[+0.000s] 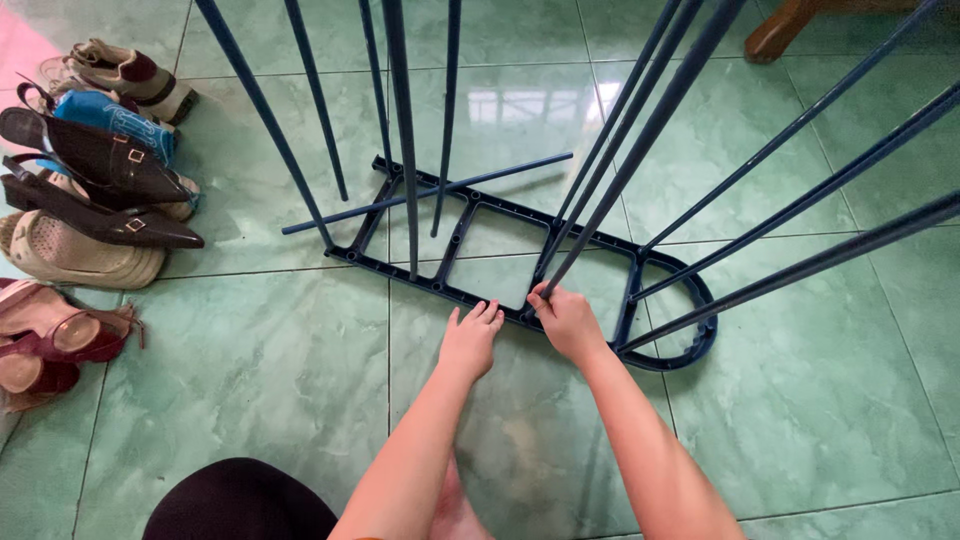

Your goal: The person assembles a blue rack by hand, inserting multiple rods into the base frame and then pressing the top handle piece onto the upright rods.

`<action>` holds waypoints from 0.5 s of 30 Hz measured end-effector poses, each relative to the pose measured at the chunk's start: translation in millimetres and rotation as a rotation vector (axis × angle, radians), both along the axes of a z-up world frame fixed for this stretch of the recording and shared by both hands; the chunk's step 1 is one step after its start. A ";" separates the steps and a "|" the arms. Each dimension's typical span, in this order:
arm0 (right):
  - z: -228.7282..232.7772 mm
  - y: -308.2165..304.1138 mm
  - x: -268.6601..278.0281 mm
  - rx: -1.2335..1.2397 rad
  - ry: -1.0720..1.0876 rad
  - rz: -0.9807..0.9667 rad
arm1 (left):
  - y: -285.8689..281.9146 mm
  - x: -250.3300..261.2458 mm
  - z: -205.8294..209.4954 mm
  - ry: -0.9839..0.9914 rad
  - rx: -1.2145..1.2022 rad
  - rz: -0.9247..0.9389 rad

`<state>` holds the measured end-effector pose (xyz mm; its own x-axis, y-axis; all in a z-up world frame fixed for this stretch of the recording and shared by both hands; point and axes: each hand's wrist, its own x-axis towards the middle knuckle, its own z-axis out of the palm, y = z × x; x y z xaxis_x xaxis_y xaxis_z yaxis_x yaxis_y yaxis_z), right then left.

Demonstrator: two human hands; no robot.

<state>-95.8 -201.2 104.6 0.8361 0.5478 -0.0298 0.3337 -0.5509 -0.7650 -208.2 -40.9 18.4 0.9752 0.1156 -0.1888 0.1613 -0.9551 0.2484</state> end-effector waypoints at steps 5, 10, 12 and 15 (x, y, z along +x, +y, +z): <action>1.2 -0.4 0.8 0.058 -0.092 0.052 | -0.3 0.6 4.2 0.011 -0.012 0.009; 7.5 -0.2 -0.2 0.021 -0.008 0.037 | -0.3 -0.5 3.9 -0.013 0.002 0.002; 7.7 -0.1 -1.2 0.036 -0.030 0.048 | 0.1 -0.9 1.7 -0.010 0.010 0.003; 6.2 -0.1 -0.3 0.030 -0.043 0.058 | 0.8 -0.3 -1.6 -0.018 0.003 -0.001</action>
<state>-96.1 -201.3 110.9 0.8033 0.5952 0.0225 0.3969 -0.5069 -0.7652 -208.5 -40.2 16.7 0.9785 0.1155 -0.1711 0.1562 -0.9561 0.2480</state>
